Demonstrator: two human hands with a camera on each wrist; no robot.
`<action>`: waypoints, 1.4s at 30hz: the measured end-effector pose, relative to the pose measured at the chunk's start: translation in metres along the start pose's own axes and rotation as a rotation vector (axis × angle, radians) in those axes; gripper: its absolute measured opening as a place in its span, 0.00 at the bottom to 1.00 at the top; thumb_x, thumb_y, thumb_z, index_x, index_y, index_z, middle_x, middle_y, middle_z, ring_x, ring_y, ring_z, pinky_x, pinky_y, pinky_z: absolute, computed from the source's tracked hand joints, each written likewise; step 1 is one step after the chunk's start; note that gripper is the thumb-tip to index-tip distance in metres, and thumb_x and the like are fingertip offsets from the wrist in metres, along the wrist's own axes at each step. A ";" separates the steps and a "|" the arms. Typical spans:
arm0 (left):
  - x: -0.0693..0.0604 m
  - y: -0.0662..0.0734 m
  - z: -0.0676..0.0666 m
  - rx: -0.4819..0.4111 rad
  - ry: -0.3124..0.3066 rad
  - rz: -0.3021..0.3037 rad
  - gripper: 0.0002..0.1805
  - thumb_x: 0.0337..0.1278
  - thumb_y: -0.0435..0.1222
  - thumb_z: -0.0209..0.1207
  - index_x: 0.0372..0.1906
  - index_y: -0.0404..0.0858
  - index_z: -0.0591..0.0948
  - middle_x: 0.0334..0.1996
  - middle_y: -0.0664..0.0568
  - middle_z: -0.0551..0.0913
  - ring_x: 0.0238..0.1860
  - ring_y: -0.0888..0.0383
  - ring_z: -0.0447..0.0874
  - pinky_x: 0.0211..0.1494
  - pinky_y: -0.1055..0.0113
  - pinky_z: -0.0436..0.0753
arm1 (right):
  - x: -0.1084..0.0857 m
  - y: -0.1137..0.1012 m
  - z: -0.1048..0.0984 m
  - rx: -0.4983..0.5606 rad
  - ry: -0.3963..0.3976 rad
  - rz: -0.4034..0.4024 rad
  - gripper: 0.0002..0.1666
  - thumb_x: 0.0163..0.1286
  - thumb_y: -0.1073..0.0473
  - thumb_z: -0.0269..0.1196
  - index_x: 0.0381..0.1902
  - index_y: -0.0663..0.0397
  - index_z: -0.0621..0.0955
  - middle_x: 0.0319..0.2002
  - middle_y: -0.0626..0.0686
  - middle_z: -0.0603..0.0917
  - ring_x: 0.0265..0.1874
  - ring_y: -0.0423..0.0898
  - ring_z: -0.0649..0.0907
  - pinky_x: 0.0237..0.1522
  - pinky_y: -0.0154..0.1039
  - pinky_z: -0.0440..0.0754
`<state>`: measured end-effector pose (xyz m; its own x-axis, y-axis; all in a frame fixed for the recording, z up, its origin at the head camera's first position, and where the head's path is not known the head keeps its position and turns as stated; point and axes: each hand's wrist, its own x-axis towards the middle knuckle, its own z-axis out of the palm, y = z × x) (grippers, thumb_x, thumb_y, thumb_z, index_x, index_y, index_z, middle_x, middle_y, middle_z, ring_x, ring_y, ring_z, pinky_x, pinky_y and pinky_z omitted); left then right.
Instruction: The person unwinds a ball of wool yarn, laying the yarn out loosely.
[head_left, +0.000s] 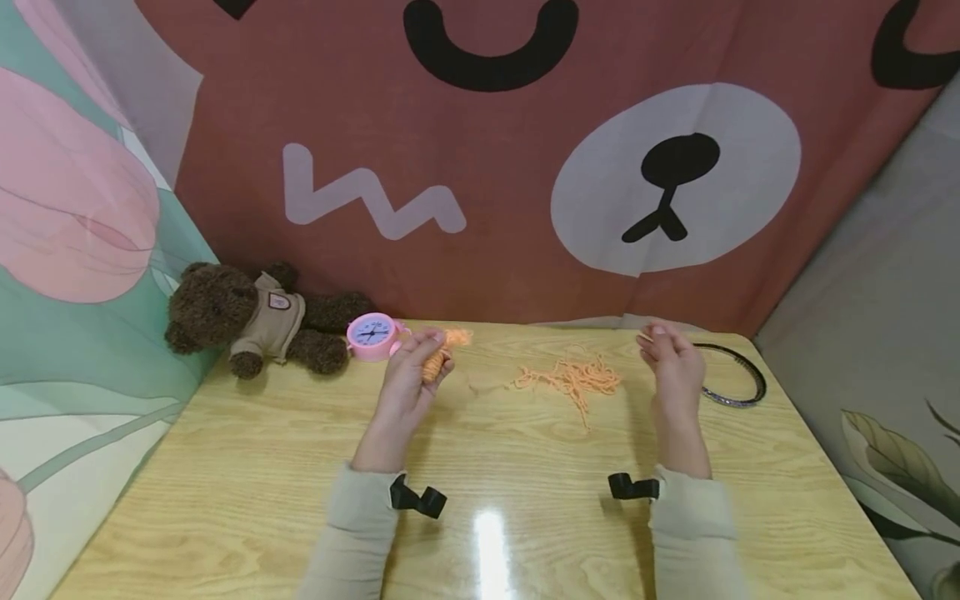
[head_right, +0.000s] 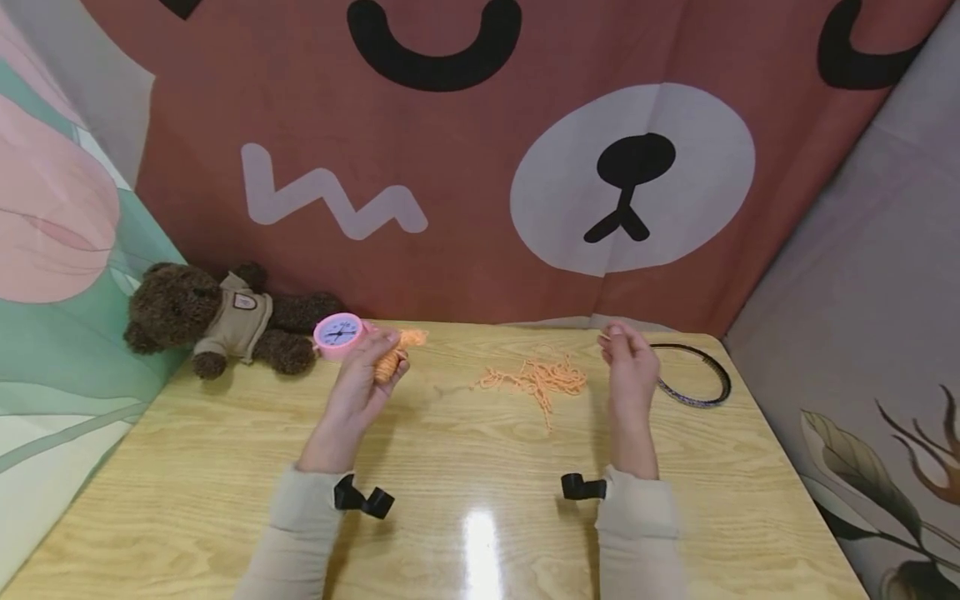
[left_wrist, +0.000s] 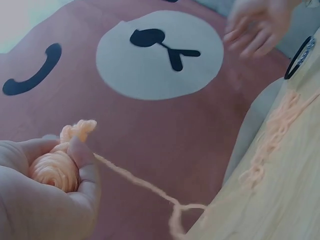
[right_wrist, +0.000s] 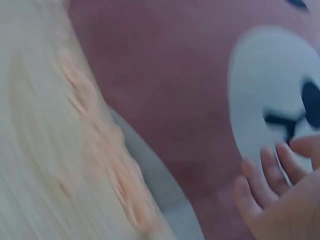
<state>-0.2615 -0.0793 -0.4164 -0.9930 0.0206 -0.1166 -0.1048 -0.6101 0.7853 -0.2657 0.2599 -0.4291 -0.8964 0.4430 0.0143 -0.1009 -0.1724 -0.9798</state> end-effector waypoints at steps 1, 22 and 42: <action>-0.001 -0.002 0.002 0.006 -0.016 -0.009 0.04 0.71 0.32 0.59 0.37 0.43 0.79 0.39 0.54 0.77 0.31 0.64 0.78 0.35 0.76 0.82 | -0.005 0.003 0.011 -0.061 -0.084 -0.028 0.16 0.78 0.51 0.58 0.55 0.53 0.83 0.46 0.43 0.87 0.49 0.40 0.87 0.52 0.28 0.84; -0.006 -0.017 0.011 0.115 -0.138 -0.033 0.11 0.80 0.40 0.48 0.48 0.36 0.76 0.45 0.49 0.78 0.41 0.62 0.85 0.48 0.73 0.87 | -0.068 0.022 0.088 -0.326 -0.768 -0.151 0.22 0.81 0.47 0.54 0.48 0.59 0.85 0.32 0.56 0.81 0.28 0.45 0.82 0.51 0.47 0.86; -0.007 -0.018 0.012 0.298 -0.268 -0.098 0.16 0.75 0.35 0.54 0.61 0.33 0.78 0.52 0.56 0.83 0.49 0.66 0.84 0.59 0.62 0.86 | -0.043 0.005 0.064 -0.010 -0.452 -0.129 0.17 0.79 0.48 0.56 0.43 0.53 0.85 0.18 0.46 0.67 0.21 0.40 0.74 0.41 0.39 0.87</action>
<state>-0.2534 -0.0589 -0.4223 -0.9525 0.2968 -0.0675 -0.1713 -0.3396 0.9248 -0.2551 0.1839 -0.4218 -0.9752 0.0320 0.2190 -0.2213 -0.1313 -0.9663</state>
